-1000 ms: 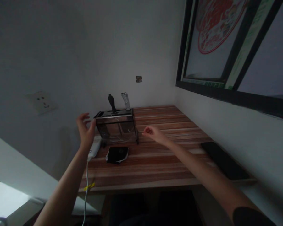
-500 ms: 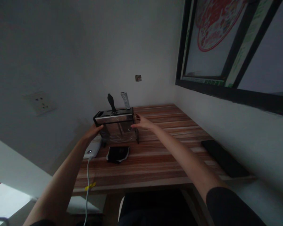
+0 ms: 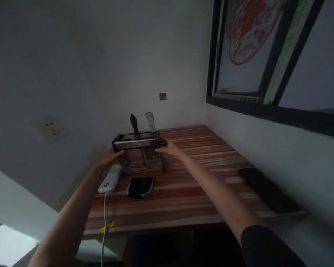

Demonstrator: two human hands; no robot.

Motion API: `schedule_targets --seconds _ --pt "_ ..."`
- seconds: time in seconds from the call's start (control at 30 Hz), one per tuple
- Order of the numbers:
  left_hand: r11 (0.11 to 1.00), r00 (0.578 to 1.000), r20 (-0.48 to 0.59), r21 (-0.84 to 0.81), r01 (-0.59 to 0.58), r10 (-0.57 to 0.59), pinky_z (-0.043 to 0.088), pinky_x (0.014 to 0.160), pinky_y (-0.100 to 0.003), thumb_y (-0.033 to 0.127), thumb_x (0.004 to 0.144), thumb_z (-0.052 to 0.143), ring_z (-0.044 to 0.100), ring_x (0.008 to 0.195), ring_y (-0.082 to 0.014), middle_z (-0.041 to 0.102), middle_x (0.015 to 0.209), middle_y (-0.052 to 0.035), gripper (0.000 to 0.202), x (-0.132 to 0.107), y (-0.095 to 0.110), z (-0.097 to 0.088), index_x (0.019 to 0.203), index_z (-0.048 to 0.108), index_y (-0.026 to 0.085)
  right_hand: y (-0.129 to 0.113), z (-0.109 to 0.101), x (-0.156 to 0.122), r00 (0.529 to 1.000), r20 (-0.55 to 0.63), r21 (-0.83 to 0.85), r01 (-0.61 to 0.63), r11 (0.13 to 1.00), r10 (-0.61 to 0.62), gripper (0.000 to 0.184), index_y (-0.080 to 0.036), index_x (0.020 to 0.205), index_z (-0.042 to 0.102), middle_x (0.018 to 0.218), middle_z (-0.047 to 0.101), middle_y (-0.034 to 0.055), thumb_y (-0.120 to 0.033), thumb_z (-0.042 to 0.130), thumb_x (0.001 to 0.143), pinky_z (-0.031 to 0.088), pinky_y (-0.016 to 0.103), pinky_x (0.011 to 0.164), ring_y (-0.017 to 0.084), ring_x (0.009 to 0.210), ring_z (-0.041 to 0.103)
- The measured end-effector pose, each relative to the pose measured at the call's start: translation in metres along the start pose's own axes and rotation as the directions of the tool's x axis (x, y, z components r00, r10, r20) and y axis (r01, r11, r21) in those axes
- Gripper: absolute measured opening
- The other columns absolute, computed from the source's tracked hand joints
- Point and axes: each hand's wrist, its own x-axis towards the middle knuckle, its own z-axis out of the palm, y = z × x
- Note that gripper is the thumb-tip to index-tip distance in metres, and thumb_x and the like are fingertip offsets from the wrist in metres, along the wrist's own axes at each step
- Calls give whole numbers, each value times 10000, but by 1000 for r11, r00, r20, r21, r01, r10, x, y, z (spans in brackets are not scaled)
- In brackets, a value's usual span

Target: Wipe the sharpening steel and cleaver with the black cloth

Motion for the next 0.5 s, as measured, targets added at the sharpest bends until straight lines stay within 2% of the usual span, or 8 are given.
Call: schedule_targets --seconds 0.23,0.5 --pt "997 996 26 18 -81 80 426 1039 -511 594 518 818 601 1143 -361 700 1143 -138 748 18 23 25 1083 668 129 -28 -32 -6 994 -82 -16 76 997 -77 644 -206 1205 581 1204 637 80 -345 810 620 452 407 1011 224 1108 594" --pt "990 986 99 0 -138 137 435 1020 -494 555 552 817 598 1139 -338 683 1174 -139 749 25 31 81 1133 632 119 -57 -85 -27 988 -128 -124 70 990 -86 666 -209 1258 571 1222 638 78 -350 789 645 444 428 1023 234 1120 594"
